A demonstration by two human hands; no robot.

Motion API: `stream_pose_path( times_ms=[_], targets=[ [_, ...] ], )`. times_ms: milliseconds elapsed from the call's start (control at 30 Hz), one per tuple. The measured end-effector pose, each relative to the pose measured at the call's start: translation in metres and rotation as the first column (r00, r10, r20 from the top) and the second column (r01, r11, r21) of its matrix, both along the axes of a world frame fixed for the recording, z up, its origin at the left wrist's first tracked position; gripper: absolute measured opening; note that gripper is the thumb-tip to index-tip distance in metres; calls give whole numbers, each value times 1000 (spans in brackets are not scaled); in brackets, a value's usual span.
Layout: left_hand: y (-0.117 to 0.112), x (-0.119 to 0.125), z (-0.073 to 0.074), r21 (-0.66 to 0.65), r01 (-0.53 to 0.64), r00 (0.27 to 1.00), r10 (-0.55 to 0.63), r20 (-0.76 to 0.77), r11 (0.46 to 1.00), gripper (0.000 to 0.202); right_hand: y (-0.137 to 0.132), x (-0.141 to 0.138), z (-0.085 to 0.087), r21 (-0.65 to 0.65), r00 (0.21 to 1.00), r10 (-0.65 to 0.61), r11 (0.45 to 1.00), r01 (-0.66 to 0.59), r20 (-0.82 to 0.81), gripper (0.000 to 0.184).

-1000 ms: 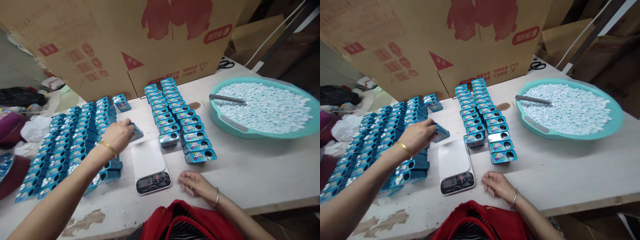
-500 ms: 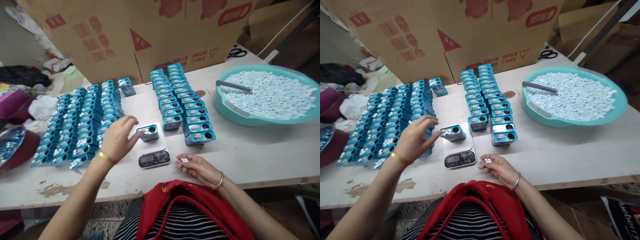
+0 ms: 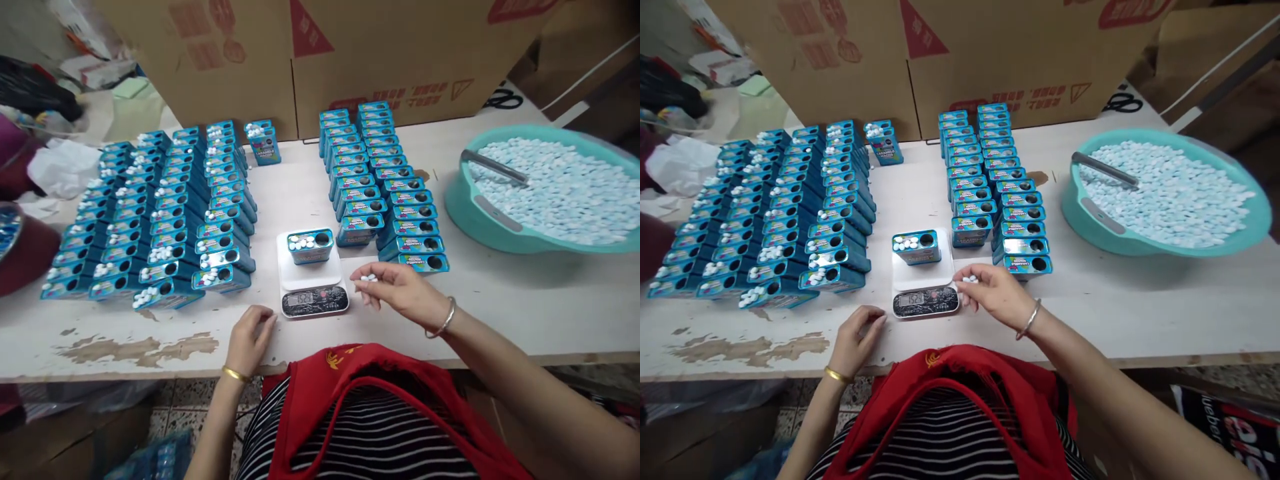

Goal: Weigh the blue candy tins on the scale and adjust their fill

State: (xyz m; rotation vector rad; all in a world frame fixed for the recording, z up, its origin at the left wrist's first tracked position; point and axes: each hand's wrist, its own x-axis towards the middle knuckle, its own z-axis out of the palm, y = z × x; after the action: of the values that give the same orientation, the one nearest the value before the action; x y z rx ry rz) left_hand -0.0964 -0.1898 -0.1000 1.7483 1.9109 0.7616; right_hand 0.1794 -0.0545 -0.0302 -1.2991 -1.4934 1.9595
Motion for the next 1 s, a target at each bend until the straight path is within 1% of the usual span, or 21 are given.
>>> stream_pose_path(
  times_ms=[67,100,133,200,267,300,333,400,500,667,733,767,833,867,900,933,967,1000],
  targets=[
    [0,0,-2,1,-9,1000,9,23,1000,19,15,-10,16,174,997,40,983,-51,66,29],
    [1,-1,-2,6,-13,999,13,31,1000,19,23,-16,23,271,992,54,959,-83,111,24],
    [2,-2,-2,12,-17,999,16,37,1000,19,30,-23,30,371,984,60,921,-120,168,19],
    [5,-4,-2,24,-20,999,19,44,1000,20,44,-37,41,544,950,56,809,-223,307,12],
    [7,-5,-3,33,-20,999,19,48,999,20,54,-51,48,637,895,46,686,-352,444,10],
    [7,-6,-4,36,-21,999,19,50,999,19,58,-57,50,649,862,49,637,-416,505,11],
    [7,-6,-5,39,-21,999,19,50,999,19,61,-62,52,641,826,57,601,-477,561,13],
    [6,-6,-8,43,-21,999,19,47,999,19,65,-70,53,597,757,84,561,-573,647,15],
    [6,-7,-12,49,-23,999,21,45,999,18,66,-77,52,535,683,116,533,-656,721,19],
    [7,-7,-14,49,-26,999,24,36,998,17,66,-81,56,475,606,128,503,-722,785,21],
    [7,-7,-15,43,-34,999,32,40,998,17,67,-80,60,489,619,120,505,-711,776,20],
    [7,-6,-15,40,-37,998,35,44,999,17,68,-78,62,518,651,111,513,-684,751,19],
    [8,-6,-16,36,-40,998,38,51,999,16,67,-71,65,605,764,90,555,-571,639,15],
    [8,-5,-16,36,-43,998,41,54,998,16,66,-65,66,635,829,92,597,-490,552,12],
    [8,-5,-17,35,-48,997,46,56,998,16,64,-59,65,632,885,108,660,-405,454,11],
    [8,-5,-17,35,-52,997,50,56,998,16,61,-51,63,587,927,132,740,-328,351,12],
    [7,-4,-18,34,-57,997,55,56,998,16,58,-43,60,498,954,158,825,-269,254,16],
    [7,-4,-18,34,-61,997,59,55,998,16,53,-35,55,380,970,175,897,-228,169,22]
  ],
)
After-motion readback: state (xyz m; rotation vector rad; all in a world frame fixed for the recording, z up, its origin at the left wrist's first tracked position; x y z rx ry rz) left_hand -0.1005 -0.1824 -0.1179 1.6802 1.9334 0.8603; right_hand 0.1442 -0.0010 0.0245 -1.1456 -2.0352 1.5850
